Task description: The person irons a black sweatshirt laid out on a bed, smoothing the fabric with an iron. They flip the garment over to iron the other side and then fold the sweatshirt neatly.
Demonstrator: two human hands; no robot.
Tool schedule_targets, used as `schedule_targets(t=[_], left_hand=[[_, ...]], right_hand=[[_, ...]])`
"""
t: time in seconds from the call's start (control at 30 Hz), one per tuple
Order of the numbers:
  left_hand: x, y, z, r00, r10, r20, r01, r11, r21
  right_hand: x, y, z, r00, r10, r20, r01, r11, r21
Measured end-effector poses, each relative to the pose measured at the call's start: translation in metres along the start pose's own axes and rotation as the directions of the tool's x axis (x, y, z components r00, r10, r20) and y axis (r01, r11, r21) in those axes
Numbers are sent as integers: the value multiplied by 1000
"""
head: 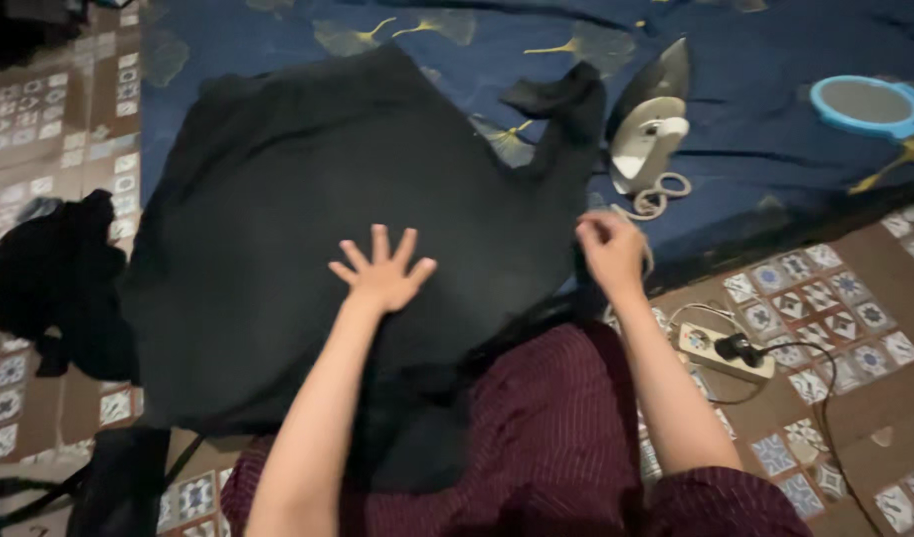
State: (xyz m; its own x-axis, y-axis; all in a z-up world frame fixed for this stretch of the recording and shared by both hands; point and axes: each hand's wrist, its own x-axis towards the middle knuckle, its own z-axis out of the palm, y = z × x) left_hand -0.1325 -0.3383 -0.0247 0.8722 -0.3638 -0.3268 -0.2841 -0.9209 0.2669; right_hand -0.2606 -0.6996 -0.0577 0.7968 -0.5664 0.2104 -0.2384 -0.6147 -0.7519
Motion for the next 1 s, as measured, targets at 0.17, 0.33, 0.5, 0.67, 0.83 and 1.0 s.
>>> schedule_targets(t=[0.17, 0.33, 0.5, 0.67, 0.83, 1.0], left_hand=[[-12, 106, 48, 961, 261, -93, -242, 954, 180], [-12, 118, 76, 883, 411, -227, -384, 910, 158], [-23, 65, 45, 929, 359, -87, -337, 921, 196], [-43, -21, 12, 971, -9, -240, 18, 999, 35], [-38, -45, 30, 909, -38, -414, 30, 999, -25], [-40, -49, 38, 880, -47, -473, 13, 997, -75]], right_hand=[[71, 14, -43, 779, -61, -624, 198, 968, 153], [152, 64, -10, 899, -78, -432, 183, 961, 207], [187, 70, -5, 860, -79, -503, 188, 968, 169], [169, -15, -44, 922, -26, -386, 86, 987, 138], [89, -141, -65, 933, -287, -216, 296, 955, 7], [43, -209, -33, 793, -610, 10, 610, 793, -7]])
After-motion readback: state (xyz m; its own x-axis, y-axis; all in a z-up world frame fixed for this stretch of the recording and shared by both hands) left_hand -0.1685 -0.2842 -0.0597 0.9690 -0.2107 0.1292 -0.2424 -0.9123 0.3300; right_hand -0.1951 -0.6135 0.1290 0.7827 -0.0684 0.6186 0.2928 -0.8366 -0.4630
